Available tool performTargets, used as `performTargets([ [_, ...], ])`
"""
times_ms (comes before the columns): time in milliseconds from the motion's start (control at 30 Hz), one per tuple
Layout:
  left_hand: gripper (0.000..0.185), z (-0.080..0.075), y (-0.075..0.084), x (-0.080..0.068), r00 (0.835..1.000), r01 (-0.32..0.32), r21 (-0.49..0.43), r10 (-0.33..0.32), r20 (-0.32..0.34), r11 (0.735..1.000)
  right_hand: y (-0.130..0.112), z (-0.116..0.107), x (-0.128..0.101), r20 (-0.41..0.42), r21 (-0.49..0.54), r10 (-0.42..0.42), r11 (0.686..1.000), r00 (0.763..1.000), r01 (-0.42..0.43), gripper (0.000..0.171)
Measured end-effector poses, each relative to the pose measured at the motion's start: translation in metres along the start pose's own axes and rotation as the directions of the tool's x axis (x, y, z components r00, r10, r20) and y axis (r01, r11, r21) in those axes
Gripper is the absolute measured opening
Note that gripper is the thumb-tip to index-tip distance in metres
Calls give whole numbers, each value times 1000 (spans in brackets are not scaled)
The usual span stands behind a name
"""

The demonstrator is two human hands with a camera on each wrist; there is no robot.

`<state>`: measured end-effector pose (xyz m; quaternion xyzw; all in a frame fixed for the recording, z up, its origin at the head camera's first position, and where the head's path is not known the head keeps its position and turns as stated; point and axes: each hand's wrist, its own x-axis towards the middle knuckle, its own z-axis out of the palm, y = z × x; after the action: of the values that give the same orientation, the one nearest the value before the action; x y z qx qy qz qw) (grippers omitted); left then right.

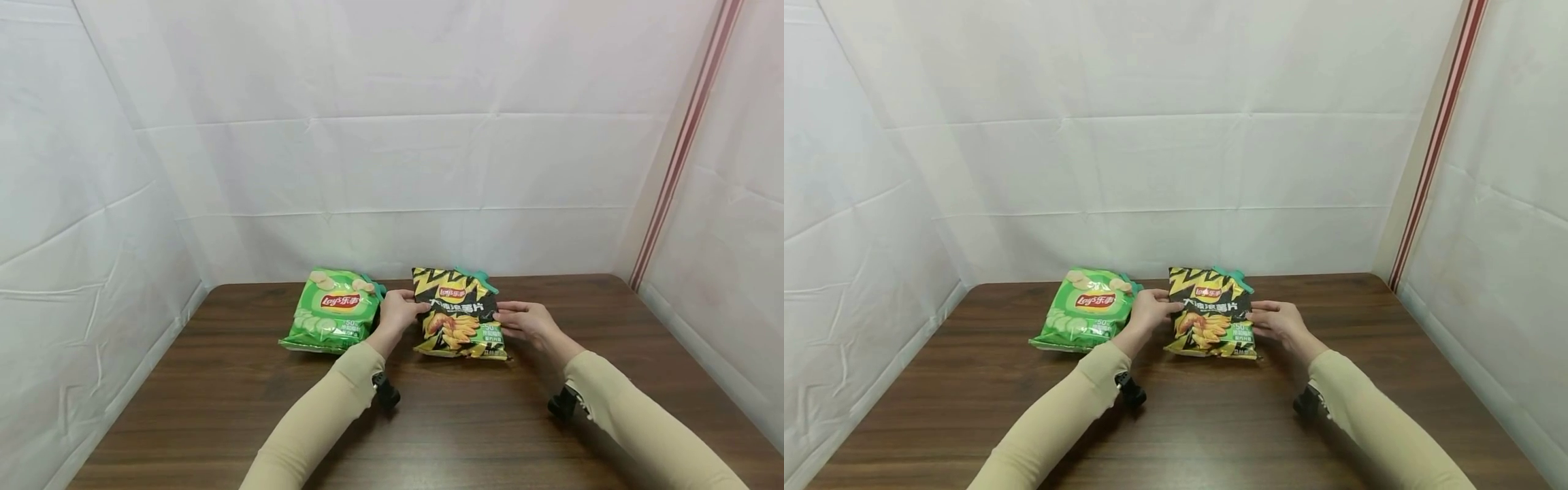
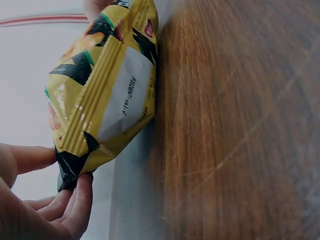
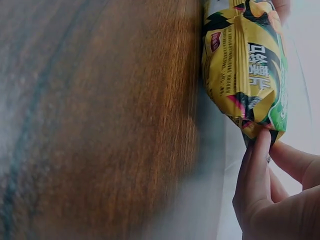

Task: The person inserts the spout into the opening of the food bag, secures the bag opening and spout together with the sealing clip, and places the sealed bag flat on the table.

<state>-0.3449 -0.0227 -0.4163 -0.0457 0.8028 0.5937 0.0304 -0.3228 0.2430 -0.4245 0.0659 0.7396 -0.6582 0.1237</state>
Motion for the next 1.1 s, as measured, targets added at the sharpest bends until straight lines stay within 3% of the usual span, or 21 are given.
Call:
performTargets([
  [433,56,-1,-4,4,999,32,59,-34,33,998,2,-3,5,56,-44,70,997,996,-68,61],
  [933,58,-7,3,1,991,73,-29,-69,114,997,0,-11,2,108,-102,64,993,992,-53,59],
  [1100,57,-21,5,-4,988,23,-18,-20,150,1000,-1,-16,-1,133,-105,47,994,990,-33,62],
])
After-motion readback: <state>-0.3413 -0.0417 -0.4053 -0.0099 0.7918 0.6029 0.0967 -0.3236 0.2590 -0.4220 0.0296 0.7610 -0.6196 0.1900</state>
